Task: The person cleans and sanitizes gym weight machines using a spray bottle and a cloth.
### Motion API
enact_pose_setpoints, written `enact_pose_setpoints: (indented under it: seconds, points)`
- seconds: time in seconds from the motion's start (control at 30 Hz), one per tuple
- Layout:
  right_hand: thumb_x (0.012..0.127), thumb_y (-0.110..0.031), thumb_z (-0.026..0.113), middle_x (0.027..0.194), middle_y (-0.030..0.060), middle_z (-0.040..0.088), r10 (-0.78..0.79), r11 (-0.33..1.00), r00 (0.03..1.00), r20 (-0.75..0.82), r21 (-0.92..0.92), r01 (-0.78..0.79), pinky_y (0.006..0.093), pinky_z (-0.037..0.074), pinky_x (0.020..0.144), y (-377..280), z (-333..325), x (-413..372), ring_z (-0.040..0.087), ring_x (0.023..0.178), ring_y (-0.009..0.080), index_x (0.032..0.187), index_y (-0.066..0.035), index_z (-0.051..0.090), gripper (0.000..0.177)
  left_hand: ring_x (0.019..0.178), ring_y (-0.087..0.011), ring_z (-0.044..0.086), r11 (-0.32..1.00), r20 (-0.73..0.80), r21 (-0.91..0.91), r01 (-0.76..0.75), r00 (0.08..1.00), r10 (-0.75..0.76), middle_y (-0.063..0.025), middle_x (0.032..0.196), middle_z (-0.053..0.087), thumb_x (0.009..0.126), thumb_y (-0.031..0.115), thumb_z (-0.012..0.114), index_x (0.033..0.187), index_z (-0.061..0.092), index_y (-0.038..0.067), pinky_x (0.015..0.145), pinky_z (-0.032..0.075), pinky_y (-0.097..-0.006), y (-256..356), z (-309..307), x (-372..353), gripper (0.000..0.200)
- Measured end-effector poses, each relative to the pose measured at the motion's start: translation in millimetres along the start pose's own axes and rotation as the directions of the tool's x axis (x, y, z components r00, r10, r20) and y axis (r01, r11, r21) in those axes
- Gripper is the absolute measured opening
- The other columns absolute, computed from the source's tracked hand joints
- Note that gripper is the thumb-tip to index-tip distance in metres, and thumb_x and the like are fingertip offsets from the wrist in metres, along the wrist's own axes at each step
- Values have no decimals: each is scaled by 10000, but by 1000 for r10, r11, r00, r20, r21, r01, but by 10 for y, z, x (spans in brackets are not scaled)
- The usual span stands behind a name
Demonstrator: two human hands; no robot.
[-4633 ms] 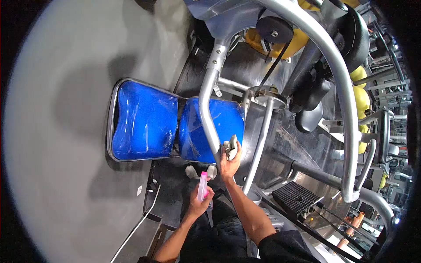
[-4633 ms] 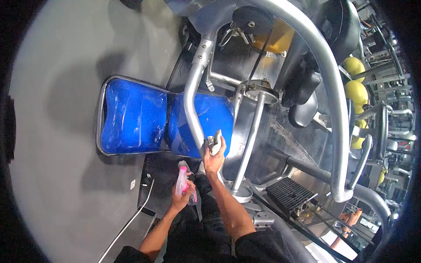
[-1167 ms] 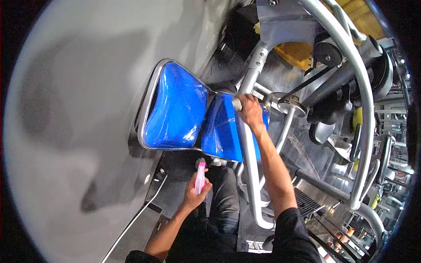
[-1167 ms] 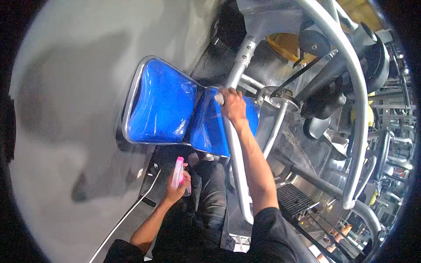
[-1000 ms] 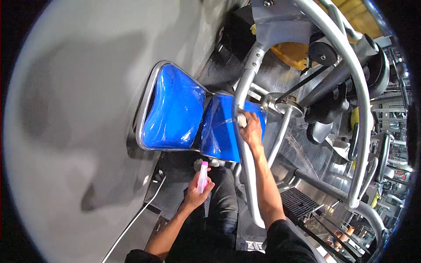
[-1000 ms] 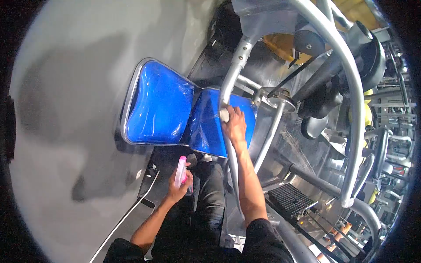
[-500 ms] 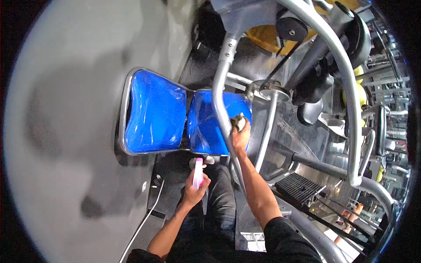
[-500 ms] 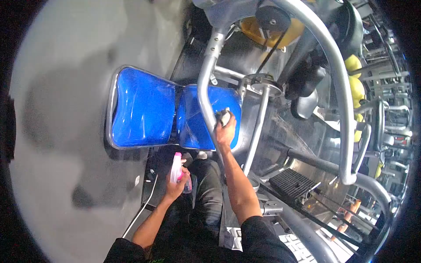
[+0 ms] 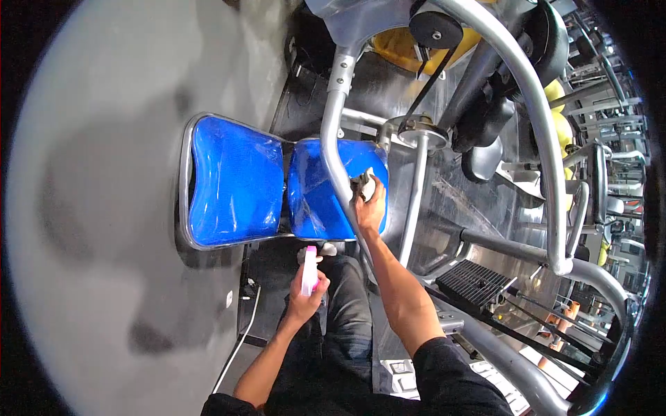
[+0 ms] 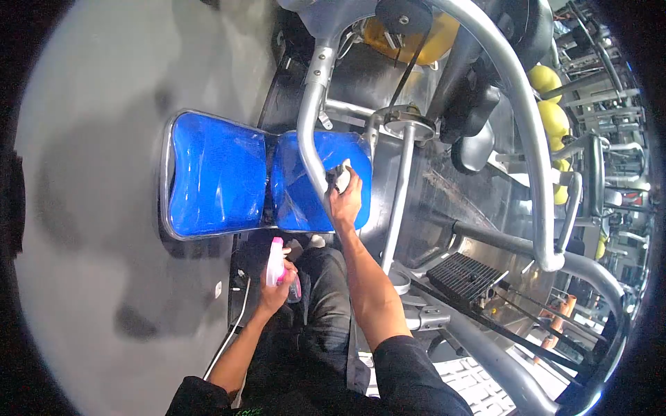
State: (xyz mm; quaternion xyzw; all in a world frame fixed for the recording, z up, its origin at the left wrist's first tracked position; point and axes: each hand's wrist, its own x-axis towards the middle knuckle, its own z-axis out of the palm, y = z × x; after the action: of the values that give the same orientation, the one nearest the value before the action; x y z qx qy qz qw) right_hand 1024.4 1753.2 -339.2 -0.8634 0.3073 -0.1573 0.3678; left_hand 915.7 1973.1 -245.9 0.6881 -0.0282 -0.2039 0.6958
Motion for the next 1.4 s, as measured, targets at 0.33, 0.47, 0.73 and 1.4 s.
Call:
enact_pose_setpoints:
  seconds: [0.33, 0.47, 0.73, 1.4]
  points:
    - [809, -131, 647, 1170, 221, 534, 83, 997, 996, 12, -9, -83, 451, 442, 904, 32, 12, -1, 539, 1084, 404, 1297, -89, 436, 534, 662, -87, 500, 997, -30, 75, -5, 1000, 7, 8, 773, 555, 890, 166, 649, 1260, 500, 32, 641, 434, -258, 20, -107, -78, 421]
    - [794, -114, 662, 1174, 228, 535, 9, 1000, 999, -36, -2, -9, 451, 434, 917, 76, 38, 0, 531, 1098, 410, 1311, -64, 419, 574, 660, -84, 495, 999, -61, 46, -25, 998, 27, 11, 778, 554, 889, 180, 655, 1255, 505, 30, 638, 433, -256, 79, -136, -74, 422]
    - [789, -226, 707, 1049, 246, 634, 211, 976, 973, -95, 78, -204, 451, 474, 850, 2, 25, 18, 606, 981, 445, 1288, -90, 440, 581, 675, -64, 486, 1000, -110, 14, -19, 994, 20, 19, 799, 551, 896, 175, 651, 1265, 495, 35, 650, 424, -230, 20, -221, -50, 425]
    - [841, -316, 611, 1014, 268, 650, 406, 890, 850, 336, 64, -451, 443, 488, 834, 497, 197, 225, 644, 932, 405, 1255, 43, 433, 576, 766, -105, 550, 999, -133, 37, 32, 991, -27, -35, 922, 585, 874, 180, 669, 1162, 525, 14, 730, 466, -265, 276, -31, 851, 362]
